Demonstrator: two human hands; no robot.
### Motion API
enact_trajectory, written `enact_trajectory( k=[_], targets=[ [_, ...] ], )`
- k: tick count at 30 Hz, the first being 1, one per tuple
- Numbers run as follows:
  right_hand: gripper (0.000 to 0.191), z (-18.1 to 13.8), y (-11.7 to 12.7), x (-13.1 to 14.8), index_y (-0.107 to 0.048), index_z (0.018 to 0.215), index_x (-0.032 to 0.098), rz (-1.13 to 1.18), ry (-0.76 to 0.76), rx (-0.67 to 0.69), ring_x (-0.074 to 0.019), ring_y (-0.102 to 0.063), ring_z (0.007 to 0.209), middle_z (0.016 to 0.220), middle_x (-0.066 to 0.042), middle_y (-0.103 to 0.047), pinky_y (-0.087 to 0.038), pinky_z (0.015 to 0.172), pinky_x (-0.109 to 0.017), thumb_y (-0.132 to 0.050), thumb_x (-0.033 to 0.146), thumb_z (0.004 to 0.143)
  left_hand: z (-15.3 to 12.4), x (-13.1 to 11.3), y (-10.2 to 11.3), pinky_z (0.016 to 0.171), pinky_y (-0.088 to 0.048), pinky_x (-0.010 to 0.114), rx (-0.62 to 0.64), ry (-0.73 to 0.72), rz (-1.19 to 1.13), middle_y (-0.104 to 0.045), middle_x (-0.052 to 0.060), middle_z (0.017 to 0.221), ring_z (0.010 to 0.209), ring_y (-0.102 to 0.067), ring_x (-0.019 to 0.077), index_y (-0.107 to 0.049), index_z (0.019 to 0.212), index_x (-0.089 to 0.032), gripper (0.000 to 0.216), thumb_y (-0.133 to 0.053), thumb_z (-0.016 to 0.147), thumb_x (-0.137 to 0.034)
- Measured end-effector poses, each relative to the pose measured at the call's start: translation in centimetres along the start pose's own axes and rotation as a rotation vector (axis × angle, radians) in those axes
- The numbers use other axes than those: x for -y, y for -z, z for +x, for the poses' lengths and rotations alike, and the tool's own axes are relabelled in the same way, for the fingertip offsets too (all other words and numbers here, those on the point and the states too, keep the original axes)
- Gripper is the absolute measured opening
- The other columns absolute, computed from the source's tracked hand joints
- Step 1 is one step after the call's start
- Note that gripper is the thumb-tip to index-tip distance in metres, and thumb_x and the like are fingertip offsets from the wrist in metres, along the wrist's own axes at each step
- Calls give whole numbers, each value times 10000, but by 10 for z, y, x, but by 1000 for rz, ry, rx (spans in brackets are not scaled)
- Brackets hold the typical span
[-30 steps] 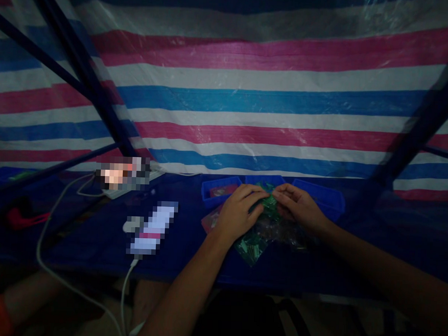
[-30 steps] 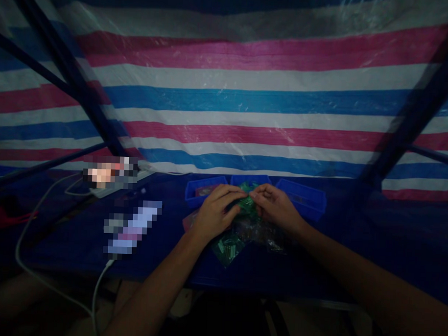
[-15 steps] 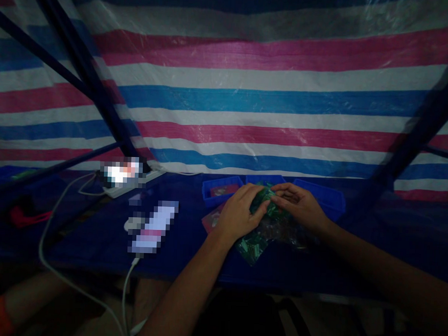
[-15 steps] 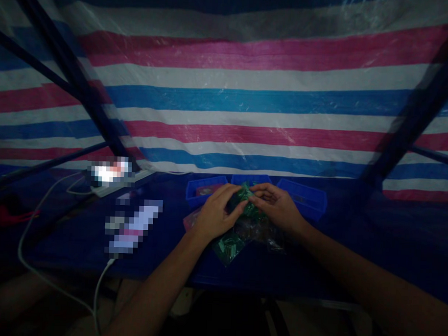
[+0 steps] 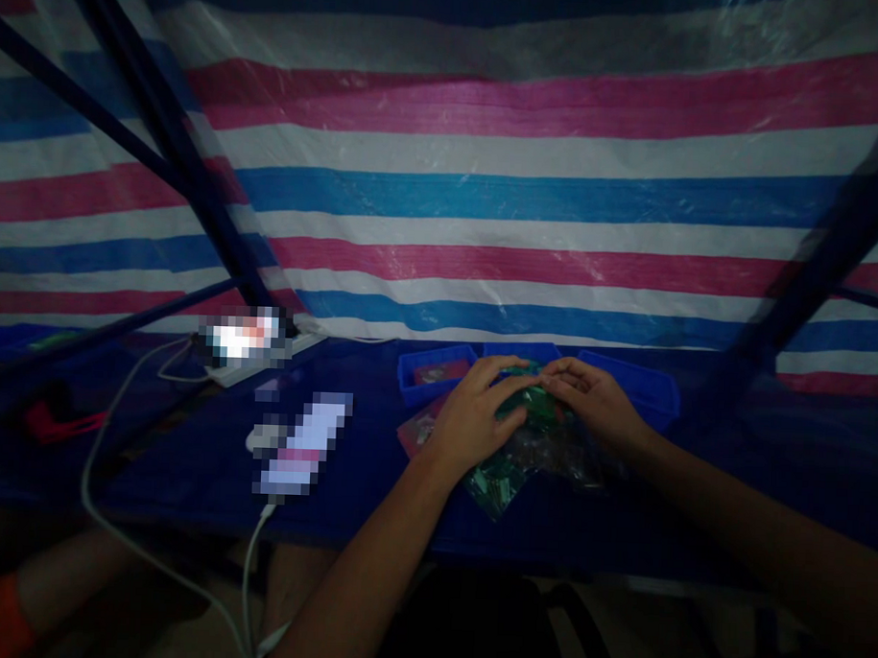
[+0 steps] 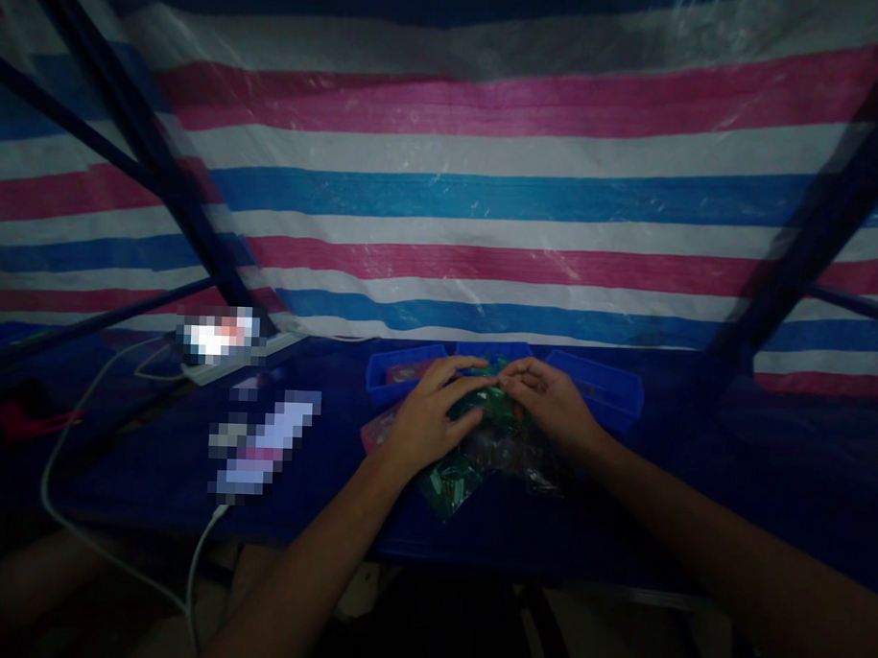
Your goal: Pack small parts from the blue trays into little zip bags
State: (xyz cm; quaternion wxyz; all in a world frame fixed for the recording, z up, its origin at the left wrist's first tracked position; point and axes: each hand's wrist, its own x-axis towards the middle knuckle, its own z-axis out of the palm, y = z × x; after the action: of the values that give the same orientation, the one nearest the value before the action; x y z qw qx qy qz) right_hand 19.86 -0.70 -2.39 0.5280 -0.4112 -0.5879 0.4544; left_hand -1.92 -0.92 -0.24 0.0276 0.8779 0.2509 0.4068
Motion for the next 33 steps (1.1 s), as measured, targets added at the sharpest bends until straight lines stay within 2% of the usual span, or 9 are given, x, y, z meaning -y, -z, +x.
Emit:
enact_trajectory(
  k=[5, 7, 11, 14, 17, 20, 23, 27, 33],
  targets=[
    [387, -3, -1, 5, -710, 936, 216, 59, -58, 66, -167, -632, 670, 816, -45, -708, -468, 542, -274, -654, 597, 904, -2, 6, -3, 1001, -577, 442, -29, 50, -20, -731, 64, 1142, 1089, -690, 213, -675, 1160, -210, 185, -582, 1000, -221],
    [386, -5, -2, 8, -706, 943, 218, 47, -54, 92, -169, -642, 674, 833, -52, -722, -462, 529, -271, -656, 598, 903, -3, 6, -5, 991, -586, 441, -46, 97, -11, -733, 76, 1167, 1080, -705, 217, -653, 1213, -202, 221, -568, 1014, -249],
    [362, -6, -3, 9, -686, 951, 231, -48, -49, 84, -140, -598, 589, 761, -7, -705, -417, 493, -252, -789, 546, 805, -3, 2, -4, 1010, -583, 453, -70, 141, -38, -692, 93, 1304, 1141, -699, 238, -538, 1398, -235, 389, -578, 1012, -263],
    [361, -5, -2, 8, -667, 877, 217, -44, -55, 58, -115, -548, 538, 701, 10, -665, -381, 474, -240, -761, 562, 827, -1, -4, -1, 1051, -559, 446, -62, 132, -54, -655, 102, 1350, 1214, -660, 239, -469, 1468, -250, 493, -610, 997, -281],
    [375, -3, -1, 6, -642, 825, 211, 35, -88, 28, -92, -487, 487, 647, 26, -623, -335, 443, -230, -756, 568, 830, 0, -6, 1, 1123, -504, 479, -54, 63, -39, -550, 122, 1458, 1353, -547, 268, -563, 1377, -235, 473, -704, 933, -321],
    [372, -2, 0, 5, -637, 823, 210, 107, -154, 24, -82, -476, 471, 619, 35, -603, -312, 431, -218, -777, 555, 814, 1, -5, 2, 1117, -492, 541, -39, 2, -29, -459, 126, 1531, 1414, -474, 307, -637, 1275, -243, 422, -763, 882, -331],
    [365, -2, 0, 4, -631, 825, 210, 131, -194, 37, -78, -489, 468, 618, 37, -608, -294, 421, -205, -792, 538, 805, 1, -3, 2, 1111, -487, 561, -15, -17, -32, -474, 123, 1515, 1401, -482, 306, -633, 1283, -250, 441, -774, 868, -299],
    [352, -3, -2, 6, -629, 839, 214, 134, -165, 53, -86, -490, 452, 608, 37, -618, -291, 410, -215, -770, 537, 830, 1, -2, 2, 1122, -473, 560, -4, -30, -24, -501, 119, 1489, 1391, -490, 300, -620, 1293, -249, 453, -766, 864, -244],
    [359, -2, -2, 7, -618, 847, 213, 121, -141, 59, -86, -474, 448, 613, 34, -617, -280, 410, -216, -747, 548, 851, 1, 2, -1, 1081, -495, 511, -64, -38, 24, -599, 96, 1358, 1282, -560, 254, -655, 1229, -231, 308, -662, 930, -159]
  ],
)
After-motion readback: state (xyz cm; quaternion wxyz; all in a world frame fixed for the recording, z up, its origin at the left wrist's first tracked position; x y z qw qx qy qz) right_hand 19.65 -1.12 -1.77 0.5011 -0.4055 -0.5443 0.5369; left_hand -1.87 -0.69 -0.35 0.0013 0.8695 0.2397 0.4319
